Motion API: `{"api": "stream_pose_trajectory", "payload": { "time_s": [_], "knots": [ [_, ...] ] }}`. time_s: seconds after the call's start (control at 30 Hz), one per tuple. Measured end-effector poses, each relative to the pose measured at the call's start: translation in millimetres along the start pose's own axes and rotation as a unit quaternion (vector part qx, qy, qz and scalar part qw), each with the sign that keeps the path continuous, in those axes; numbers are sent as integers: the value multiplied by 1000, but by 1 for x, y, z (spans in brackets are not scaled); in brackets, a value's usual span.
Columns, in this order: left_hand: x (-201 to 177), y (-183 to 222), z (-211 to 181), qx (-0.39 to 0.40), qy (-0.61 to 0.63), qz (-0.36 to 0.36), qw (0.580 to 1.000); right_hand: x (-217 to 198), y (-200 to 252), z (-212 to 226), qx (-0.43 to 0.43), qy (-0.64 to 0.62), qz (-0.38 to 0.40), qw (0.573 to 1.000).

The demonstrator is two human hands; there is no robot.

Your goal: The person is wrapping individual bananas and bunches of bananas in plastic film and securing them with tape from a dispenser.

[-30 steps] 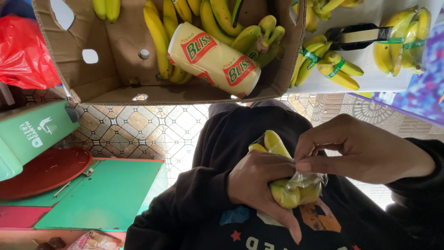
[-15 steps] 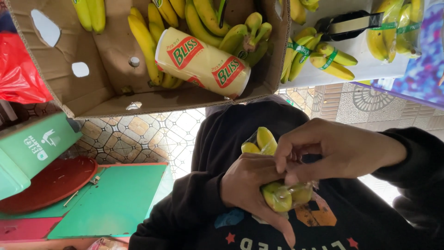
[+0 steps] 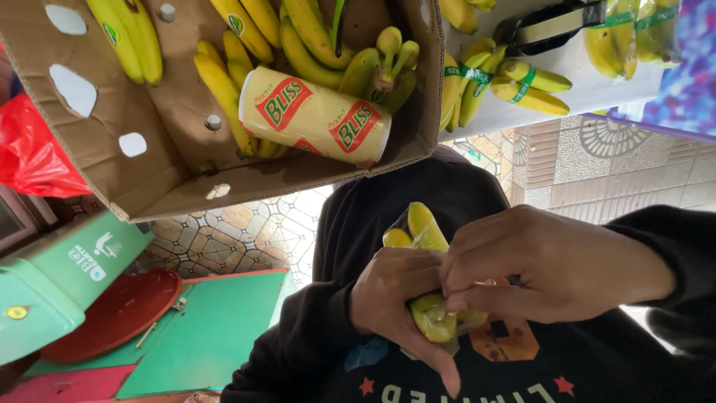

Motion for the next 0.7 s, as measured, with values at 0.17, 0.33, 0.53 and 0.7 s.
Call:
{"api": "stream_pose_trajectory", "payload": {
  "time_s": [0.17, 0.33, 0.53, 0.7],
  "knots": [
    [-16, 17, 20, 15, 47, -42, 998, -7, 8, -14, -21, 48, -136, 989],
    [-28, 32, 36, -3, 35, -76, 997, 12, 14, -32, -50, 38, -282, 957],
    [-31, 40, 41, 6, 51, -100, 994, 34, 9, -40, 7, -42, -350, 936],
    [-28, 37, 38, 2, 9, -119, 993, 28, 15, -20, 32, 79, -400, 912]
  ]
}}
Point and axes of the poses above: each hand's wrist, its own y-axis away from the middle knuckle, its own x-axis out of the palm, z = x × y, the point moved 6 cm from there along -y, towards the middle knuckle, and after that the axes turned 15 degrees about y, right-handed, at the moved point
